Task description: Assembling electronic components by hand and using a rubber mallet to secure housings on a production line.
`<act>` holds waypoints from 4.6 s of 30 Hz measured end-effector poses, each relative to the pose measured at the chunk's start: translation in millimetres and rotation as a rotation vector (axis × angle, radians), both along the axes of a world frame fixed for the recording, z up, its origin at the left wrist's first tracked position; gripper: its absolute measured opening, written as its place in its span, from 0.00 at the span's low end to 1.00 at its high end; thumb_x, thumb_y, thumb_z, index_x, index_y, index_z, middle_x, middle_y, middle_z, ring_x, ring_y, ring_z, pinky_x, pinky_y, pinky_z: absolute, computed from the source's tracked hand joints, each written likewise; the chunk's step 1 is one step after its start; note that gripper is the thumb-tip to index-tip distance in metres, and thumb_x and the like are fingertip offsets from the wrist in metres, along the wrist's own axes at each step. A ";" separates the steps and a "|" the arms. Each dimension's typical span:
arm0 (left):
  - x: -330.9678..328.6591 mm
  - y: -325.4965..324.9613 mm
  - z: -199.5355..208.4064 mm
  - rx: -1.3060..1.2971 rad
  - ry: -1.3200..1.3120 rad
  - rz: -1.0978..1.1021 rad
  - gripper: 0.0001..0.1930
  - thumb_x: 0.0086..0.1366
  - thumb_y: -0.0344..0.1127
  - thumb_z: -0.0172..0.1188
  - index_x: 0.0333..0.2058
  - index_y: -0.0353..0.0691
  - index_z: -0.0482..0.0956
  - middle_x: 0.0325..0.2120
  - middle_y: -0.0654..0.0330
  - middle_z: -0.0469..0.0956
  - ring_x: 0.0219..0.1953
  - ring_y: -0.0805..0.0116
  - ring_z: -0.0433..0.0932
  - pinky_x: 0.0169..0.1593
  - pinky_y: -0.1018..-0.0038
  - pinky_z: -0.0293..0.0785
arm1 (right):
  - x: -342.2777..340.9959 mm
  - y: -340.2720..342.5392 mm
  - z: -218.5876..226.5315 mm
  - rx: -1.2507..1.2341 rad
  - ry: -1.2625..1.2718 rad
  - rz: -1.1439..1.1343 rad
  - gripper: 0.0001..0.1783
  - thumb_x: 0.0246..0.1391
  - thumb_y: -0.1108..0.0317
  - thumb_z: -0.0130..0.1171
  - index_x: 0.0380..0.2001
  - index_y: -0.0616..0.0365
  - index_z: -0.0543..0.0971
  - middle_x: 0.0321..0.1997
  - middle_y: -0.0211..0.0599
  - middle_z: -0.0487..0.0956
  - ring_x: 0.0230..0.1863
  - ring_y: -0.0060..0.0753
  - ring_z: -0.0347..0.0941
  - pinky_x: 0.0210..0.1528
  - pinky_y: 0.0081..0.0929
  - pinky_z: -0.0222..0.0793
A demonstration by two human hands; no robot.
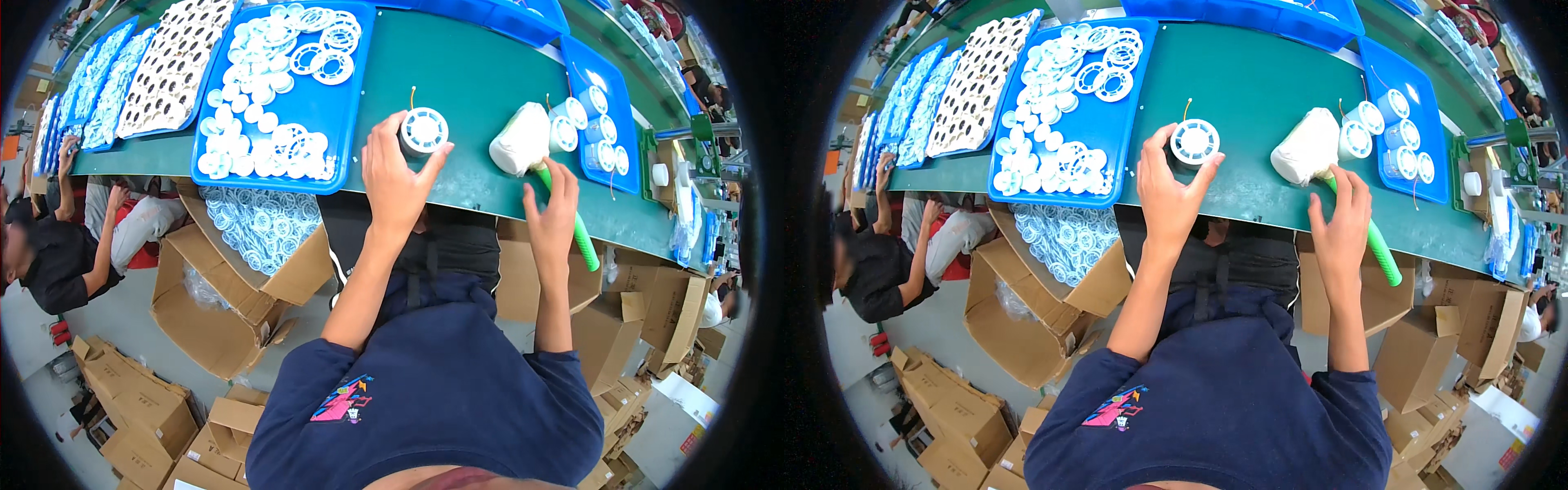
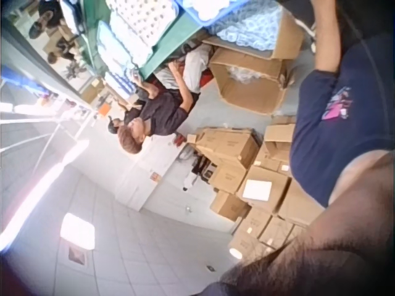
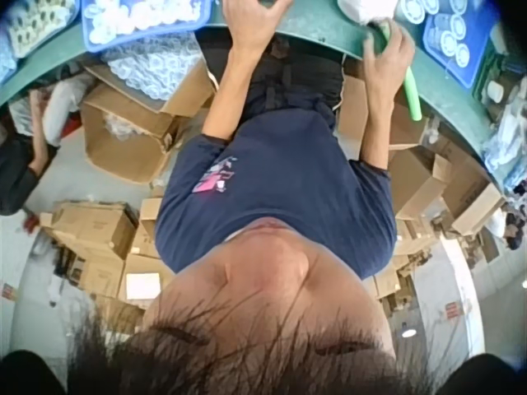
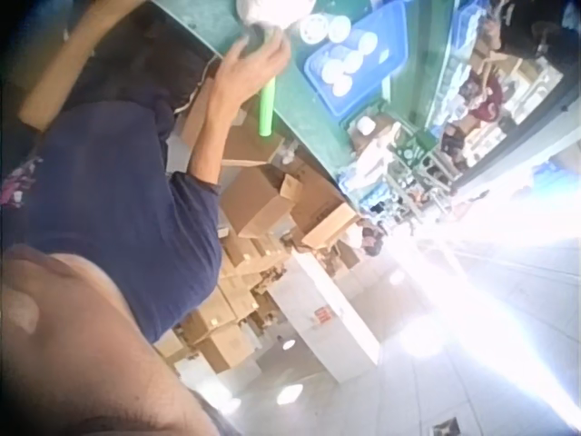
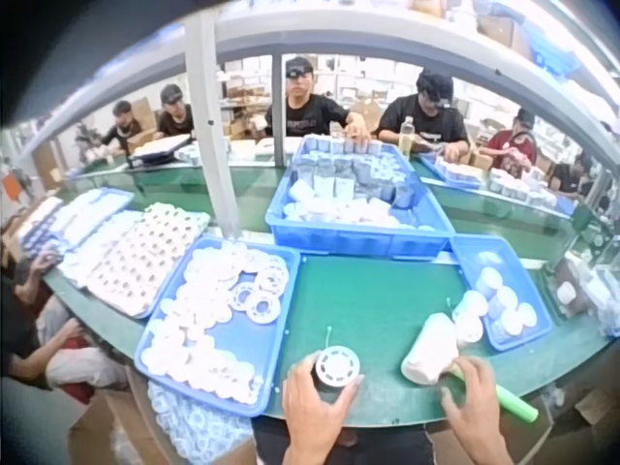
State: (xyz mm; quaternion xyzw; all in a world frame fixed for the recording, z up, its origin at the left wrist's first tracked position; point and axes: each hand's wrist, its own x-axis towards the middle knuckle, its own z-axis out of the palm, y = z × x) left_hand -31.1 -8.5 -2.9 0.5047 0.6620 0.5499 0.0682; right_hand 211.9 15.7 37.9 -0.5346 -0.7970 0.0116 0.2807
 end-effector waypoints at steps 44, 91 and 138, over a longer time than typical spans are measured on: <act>-11.8 -4.4 4.0 -0.090 0.018 -0.088 0.41 0.54 0.39 0.80 0.63 0.36 0.70 0.52 0.48 0.79 0.55 0.49 0.78 0.59 0.58 0.72 | -100.7 86.5 130.8 -0.444 -0.171 0.349 0.24 0.71 0.48 0.53 0.48 0.61 0.82 0.32 0.56 0.81 0.37 0.63 0.77 0.38 0.49 0.70; -12.4 -12.7 4.3 -0.091 -0.079 -0.213 0.37 0.57 0.34 0.77 0.63 0.35 0.71 0.53 0.48 0.77 0.56 0.52 0.77 0.58 0.62 0.73 | -66.2 66.9 -0.3 -0.020 0.019 0.160 0.23 0.61 0.59 0.66 0.57 0.55 0.79 0.48 0.46 0.78 0.49 0.52 0.76 0.48 0.44 0.75; 190.4 204.9 56.1 -0.140 0.454 -0.892 0.37 0.61 0.39 0.70 0.64 0.31 0.65 0.55 0.41 0.74 0.54 0.40 0.75 0.58 0.52 0.70 | 225.9 182.9 18.5 -0.262 0.181 0.007 0.31 0.63 0.64 0.64 0.67 0.61 0.71 0.63 0.52 0.76 0.65 0.51 0.72 0.67 0.38 0.65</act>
